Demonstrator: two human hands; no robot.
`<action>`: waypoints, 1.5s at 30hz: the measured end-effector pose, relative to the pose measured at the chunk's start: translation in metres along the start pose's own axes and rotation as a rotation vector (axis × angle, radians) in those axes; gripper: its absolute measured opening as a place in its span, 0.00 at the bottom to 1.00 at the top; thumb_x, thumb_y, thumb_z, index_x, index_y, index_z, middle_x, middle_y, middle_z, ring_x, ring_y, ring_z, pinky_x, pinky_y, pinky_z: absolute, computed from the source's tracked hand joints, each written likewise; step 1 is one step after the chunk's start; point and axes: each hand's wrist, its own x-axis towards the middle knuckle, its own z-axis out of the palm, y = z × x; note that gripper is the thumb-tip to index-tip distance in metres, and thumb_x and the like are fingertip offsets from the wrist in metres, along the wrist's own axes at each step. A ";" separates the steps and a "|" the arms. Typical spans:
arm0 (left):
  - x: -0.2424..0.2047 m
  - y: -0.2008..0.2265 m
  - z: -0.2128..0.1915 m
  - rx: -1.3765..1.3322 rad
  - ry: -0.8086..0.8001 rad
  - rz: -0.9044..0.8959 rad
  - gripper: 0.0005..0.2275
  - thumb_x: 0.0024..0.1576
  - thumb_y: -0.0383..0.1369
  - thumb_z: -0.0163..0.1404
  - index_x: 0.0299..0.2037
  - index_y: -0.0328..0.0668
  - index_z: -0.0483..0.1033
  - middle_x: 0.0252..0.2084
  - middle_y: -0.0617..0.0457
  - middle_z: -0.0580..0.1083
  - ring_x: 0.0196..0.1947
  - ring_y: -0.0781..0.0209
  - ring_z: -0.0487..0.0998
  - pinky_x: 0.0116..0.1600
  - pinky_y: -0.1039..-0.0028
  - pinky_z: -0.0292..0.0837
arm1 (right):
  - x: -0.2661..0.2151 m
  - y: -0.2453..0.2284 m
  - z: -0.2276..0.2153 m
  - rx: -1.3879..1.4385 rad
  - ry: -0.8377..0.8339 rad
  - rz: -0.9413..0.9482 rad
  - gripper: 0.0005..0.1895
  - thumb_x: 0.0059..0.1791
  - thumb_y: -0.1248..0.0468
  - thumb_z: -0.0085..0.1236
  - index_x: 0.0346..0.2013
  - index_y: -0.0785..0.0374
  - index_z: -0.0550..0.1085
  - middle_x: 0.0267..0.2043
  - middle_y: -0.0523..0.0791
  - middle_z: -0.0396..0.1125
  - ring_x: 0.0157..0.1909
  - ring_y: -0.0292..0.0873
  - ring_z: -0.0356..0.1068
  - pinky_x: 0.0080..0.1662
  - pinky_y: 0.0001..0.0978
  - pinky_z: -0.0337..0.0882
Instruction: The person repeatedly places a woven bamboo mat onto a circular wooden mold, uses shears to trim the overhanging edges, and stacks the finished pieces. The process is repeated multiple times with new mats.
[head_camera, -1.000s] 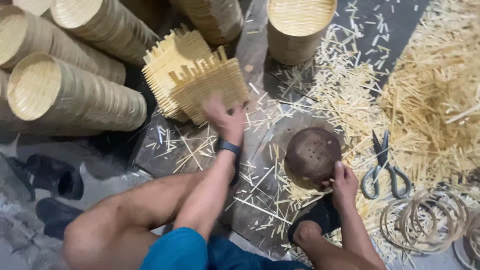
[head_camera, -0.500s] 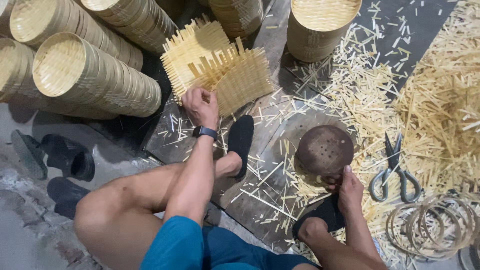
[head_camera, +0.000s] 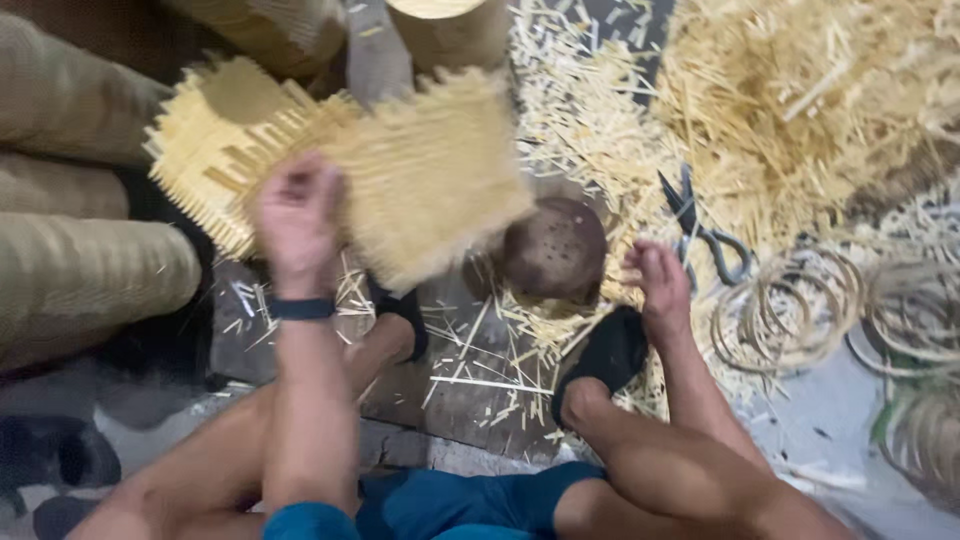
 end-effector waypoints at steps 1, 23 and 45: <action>-0.006 -0.018 0.025 0.031 -0.055 -0.031 0.08 0.60 0.24 0.60 0.47 0.37 0.78 0.40 0.58 0.77 0.38 0.71 0.76 0.46 0.79 0.76 | 0.002 -0.012 0.001 0.201 -0.099 -0.043 0.27 0.55 0.45 0.46 0.57 0.64 0.70 0.50 0.43 0.71 0.50 0.38 0.72 0.48 0.30 0.75; -0.064 -0.181 0.086 -0.130 -0.306 -0.935 0.10 0.59 0.29 0.56 0.47 0.30 0.79 0.39 0.51 0.80 0.36 0.64 0.81 0.43 0.71 0.79 | 0.024 0.024 0.015 -0.217 0.267 0.017 0.11 0.49 0.70 0.69 0.42 0.69 0.77 0.38 0.45 0.74 0.38 0.35 0.73 0.42 0.25 0.74; -0.032 -0.055 -0.020 0.766 0.520 0.214 0.43 0.62 0.27 0.61 0.79 0.32 0.38 0.79 0.29 0.46 0.79 0.42 0.54 0.83 0.51 0.47 | 0.042 0.044 0.020 -0.113 0.201 -0.026 0.11 0.59 0.63 0.58 0.50 0.68 0.73 0.40 0.42 0.70 0.38 0.31 0.66 0.41 0.23 0.69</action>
